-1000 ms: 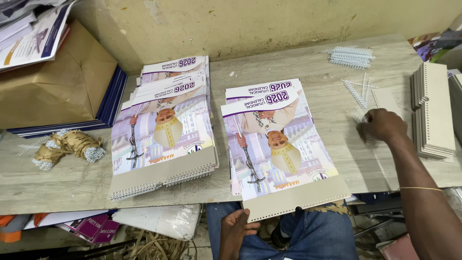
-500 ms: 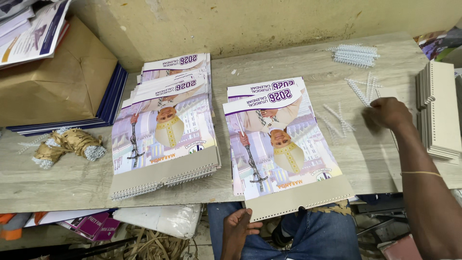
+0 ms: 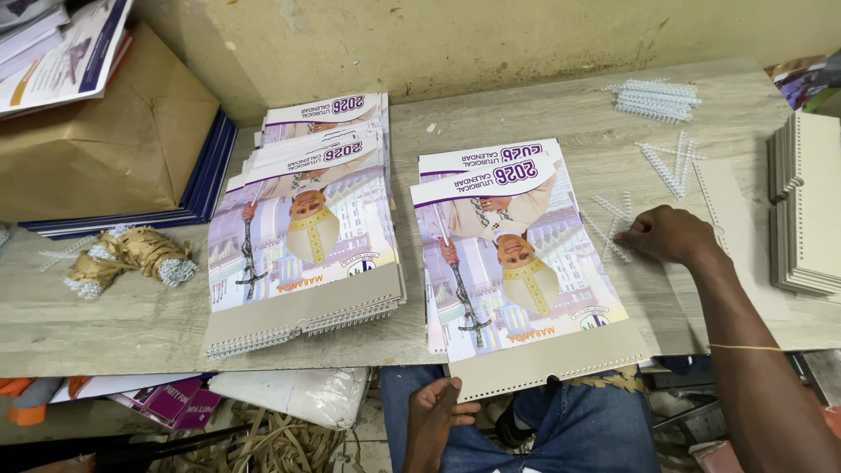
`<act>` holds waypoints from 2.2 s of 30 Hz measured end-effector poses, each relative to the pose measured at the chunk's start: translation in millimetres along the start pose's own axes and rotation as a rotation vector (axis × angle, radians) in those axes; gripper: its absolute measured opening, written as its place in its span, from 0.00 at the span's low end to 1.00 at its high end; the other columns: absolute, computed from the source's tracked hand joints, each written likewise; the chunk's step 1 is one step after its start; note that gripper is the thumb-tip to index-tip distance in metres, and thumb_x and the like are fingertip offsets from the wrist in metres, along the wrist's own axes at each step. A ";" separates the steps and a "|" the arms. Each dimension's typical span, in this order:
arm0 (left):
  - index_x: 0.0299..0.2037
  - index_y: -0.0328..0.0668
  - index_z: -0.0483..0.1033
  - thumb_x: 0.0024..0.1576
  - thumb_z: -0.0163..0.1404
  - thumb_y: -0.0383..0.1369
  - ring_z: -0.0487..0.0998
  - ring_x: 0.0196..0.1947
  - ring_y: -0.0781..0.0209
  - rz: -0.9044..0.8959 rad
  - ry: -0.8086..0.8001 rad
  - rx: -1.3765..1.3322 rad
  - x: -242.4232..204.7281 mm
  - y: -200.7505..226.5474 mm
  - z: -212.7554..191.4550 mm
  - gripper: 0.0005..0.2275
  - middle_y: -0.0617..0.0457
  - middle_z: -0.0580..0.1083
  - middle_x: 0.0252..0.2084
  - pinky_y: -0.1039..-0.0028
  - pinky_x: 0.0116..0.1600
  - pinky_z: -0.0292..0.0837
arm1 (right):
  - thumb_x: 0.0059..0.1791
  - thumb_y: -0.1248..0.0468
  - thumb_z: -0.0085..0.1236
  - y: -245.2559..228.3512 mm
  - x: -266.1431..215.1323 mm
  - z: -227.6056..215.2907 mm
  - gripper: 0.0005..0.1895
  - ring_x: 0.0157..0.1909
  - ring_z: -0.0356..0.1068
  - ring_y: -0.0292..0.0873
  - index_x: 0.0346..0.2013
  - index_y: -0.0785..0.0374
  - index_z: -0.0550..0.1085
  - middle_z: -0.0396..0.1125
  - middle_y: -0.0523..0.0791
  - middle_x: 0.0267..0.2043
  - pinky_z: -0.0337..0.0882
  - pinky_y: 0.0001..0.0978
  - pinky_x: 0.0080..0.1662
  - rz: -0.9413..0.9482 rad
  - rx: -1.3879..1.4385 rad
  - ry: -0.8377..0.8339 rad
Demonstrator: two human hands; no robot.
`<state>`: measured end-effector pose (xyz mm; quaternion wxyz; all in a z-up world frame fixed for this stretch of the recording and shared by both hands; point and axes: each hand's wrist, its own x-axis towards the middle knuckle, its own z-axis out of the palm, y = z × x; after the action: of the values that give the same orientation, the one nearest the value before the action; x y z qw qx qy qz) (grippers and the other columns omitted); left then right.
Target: The person assembles wall calendars by inserting plastic spiral binding wires through pre-punched holes in the pages. They repeatedly pick up a wire, thread it through the holes, and secure it, then place the finished calendar onto a stack on the table.
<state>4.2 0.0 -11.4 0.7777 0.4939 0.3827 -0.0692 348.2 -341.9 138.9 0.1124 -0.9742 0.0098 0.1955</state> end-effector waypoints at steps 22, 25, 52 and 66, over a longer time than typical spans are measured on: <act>0.58 0.25 0.81 0.63 0.58 0.35 0.91 0.39 0.39 0.060 -0.051 -0.031 -16.8 7.2 17.2 0.19 0.42 0.81 0.38 0.69 0.29 0.84 | 0.56 0.70 0.58 -21.4 -155.5 128.2 0.11 0.22 0.76 0.52 0.33 0.74 0.82 0.82 0.62 0.29 0.79 0.44 0.27 -0.277 1.264 -0.262; 0.54 0.29 0.80 0.63 0.58 0.37 0.91 0.41 0.37 0.060 -0.057 -0.062 -13.0 -1.6 18.0 0.17 0.44 0.79 0.39 0.68 0.29 0.83 | 0.51 0.69 0.66 -59.4 -210.3 216.4 0.08 0.23 0.82 0.48 0.29 0.71 0.82 0.88 0.59 0.32 0.75 0.32 0.24 -0.227 1.310 -0.293; 0.59 0.21 0.78 0.61 0.58 0.37 0.89 0.40 0.41 0.135 -0.108 -0.139 -29.5 9.8 25.5 0.23 0.35 0.83 0.43 0.61 0.40 0.89 | 0.50 0.60 0.67 -97.8 -245.1 250.5 0.20 0.15 0.75 0.40 0.17 0.71 0.87 0.85 0.54 0.22 0.72 0.27 0.22 -0.294 1.180 -0.230; 0.62 0.24 0.76 0.61 0.58 0.38 0.89 0.47 0.38 0.165 -0.096 -0.091 -12.8 -7.0 22.2 0.24 0.40 0.80 0.53 0.59 0.45 0.90 | 0.48 0.57 0.75 -118.9 -257.4 229.8 0.16 0.14 0.62 0.35 0.24 0.67 0.91 0.81 0.50 0.17 0.57 0.24 0.21 0.017 1.024 -0.118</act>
<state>3.6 -25.1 -3.0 0.8197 0.4841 0.3059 -0.0110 31.0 -181.2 56.6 0.5736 -0.7816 0.1056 0.2213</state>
